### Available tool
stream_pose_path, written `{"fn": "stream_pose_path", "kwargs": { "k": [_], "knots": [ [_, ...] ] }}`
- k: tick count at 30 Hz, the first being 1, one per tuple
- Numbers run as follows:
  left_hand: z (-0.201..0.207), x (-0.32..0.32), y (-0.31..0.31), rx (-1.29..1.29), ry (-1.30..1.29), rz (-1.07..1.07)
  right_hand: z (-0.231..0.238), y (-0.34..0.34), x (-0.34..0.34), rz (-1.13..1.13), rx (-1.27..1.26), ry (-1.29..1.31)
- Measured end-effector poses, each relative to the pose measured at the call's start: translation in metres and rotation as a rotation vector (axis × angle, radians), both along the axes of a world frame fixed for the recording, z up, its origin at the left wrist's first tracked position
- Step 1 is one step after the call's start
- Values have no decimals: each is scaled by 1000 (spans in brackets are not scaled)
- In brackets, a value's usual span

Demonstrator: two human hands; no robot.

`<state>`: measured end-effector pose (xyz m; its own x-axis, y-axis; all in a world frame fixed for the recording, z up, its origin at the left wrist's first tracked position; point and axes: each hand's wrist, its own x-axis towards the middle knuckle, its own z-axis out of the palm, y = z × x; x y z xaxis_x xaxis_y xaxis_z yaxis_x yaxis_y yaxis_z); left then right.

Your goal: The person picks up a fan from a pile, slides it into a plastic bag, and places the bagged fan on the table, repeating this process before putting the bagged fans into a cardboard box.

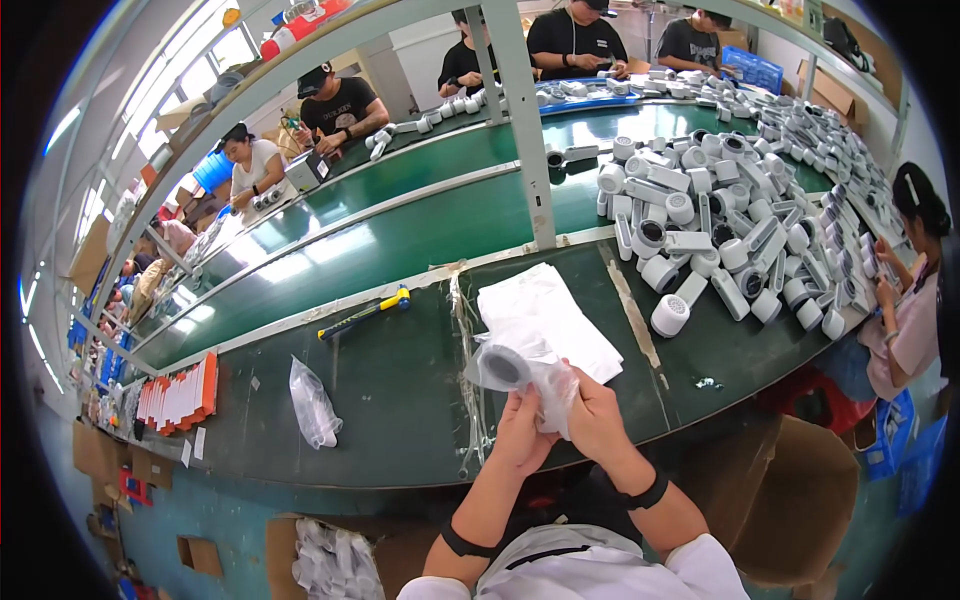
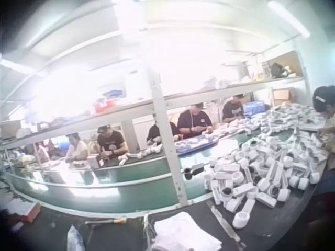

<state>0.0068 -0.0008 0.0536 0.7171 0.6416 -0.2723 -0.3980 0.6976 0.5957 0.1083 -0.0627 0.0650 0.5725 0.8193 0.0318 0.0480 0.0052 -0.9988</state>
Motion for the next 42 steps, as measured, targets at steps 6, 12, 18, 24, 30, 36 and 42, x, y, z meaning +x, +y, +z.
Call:
{"fn": "stream_pose_path", "kwargs": {
  "k": [6,12,18,24,30,36,42],
  "knots": [
    [-21,-24,20,-13,-63,-85,13,2,13,-117,-22,-668],
    [-1,-28,21,-91,-44,-52,-11,5,-7,-201,251,-689],
    [9,-36,29,-74,-105,57,-30,-3,-23,-179,403,-677],
    [14,-33,26,-8,-65,154,3,1,-14,10,376,-372],
    [21,-20,17,339,223,428,6,4,-11,404,1,-229],
    [19,-23,17,408,159,345,-6,6,-14,347,177,602],
    [4,-29,22,731,184,445,-11,3,-9,323,317,792]
  ]
}}
